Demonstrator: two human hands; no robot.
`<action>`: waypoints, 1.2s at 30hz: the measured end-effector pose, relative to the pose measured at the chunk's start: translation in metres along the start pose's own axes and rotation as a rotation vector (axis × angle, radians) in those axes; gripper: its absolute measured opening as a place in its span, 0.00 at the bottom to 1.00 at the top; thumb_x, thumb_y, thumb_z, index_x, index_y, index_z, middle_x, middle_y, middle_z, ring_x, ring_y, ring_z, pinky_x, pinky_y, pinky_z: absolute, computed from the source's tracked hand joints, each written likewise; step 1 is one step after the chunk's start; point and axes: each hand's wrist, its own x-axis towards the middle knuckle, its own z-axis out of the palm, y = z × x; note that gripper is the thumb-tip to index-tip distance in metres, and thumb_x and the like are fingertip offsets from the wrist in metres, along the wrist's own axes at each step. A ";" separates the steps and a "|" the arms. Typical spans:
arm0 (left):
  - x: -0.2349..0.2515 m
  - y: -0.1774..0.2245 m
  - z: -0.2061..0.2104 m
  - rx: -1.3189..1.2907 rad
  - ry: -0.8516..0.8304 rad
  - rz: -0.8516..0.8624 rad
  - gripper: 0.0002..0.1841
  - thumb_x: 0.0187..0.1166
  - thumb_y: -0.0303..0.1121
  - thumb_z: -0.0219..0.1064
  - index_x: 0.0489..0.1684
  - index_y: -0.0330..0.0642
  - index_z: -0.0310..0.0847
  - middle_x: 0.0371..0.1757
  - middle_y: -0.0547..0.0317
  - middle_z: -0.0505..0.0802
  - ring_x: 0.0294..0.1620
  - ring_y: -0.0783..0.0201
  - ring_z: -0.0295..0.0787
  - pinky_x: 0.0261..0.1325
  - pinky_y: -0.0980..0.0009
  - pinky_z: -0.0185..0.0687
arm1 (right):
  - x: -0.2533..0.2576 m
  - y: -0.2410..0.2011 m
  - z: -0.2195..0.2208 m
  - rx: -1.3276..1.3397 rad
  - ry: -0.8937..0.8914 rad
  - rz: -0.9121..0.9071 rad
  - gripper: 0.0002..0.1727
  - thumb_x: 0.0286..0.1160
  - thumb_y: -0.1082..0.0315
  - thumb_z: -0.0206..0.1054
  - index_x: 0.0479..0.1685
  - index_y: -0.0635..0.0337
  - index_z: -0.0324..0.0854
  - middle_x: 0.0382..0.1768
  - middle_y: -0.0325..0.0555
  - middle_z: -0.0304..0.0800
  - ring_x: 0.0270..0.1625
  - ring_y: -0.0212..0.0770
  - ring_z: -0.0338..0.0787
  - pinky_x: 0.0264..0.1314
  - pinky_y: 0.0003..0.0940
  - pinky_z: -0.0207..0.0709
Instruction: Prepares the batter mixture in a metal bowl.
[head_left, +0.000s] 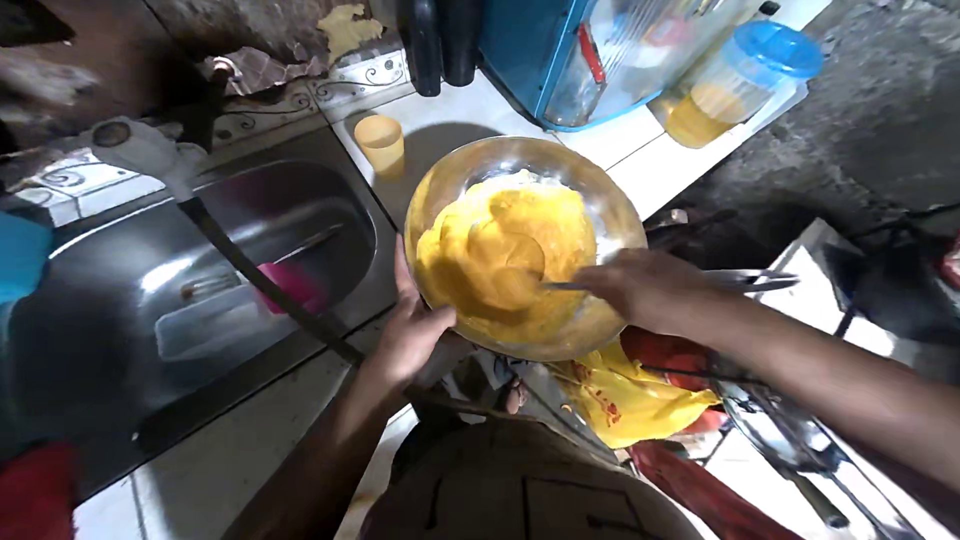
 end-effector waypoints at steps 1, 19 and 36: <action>0.000 -0.001 -0.001 0.001 -0.005 0.003 0.63 0.60 0.18 0.64 0.94 0.65 0.16 0.86 0.47 0.66 0.57 0.60 0.92 0.41 0.61 0.95 | -0.006 0.007 -0.005 -0.037 -0.043 0.072 0.14 0.83 0.71 0.66 0.62 0.53 0.89 0.49 0.59 0.93 0.57 0.65 0.91 0.57 0.66 0.82; 0.001 -0.005 0.015 -0.068 0.040 0.008 0.61 0.65 0.15 0.62 0.94 0.71 0.18 0.80 0.44 0.73 0.48 0.52 0.95 0.35 0.54 0.96 | -0.007 -0.027 -0.007 -0.252 0.119 0.081 0.22 0.79 0.81 0.63 0.69 0.58 0.85 0.53 0.65 0.87 0.48 0.65 0.92 0.47 0.56 0.85; 0.002 -0.003 0.009 -0.071 0.022 0.036 0.63 0.62 0.15 0.63 0.94 0.68 0.16 0.82 0.46 0.70 0.52 0.57 0.94 0.37 0.59 0.96 | -0.026 -0.004 -0.007 0.038 -0.039 0.072 0.24 0.83 0.73 0.64 0.76 0.44 0.84 0.52 0.55 0.93 0.57 0.61 0.91 0.60 0.62 0.82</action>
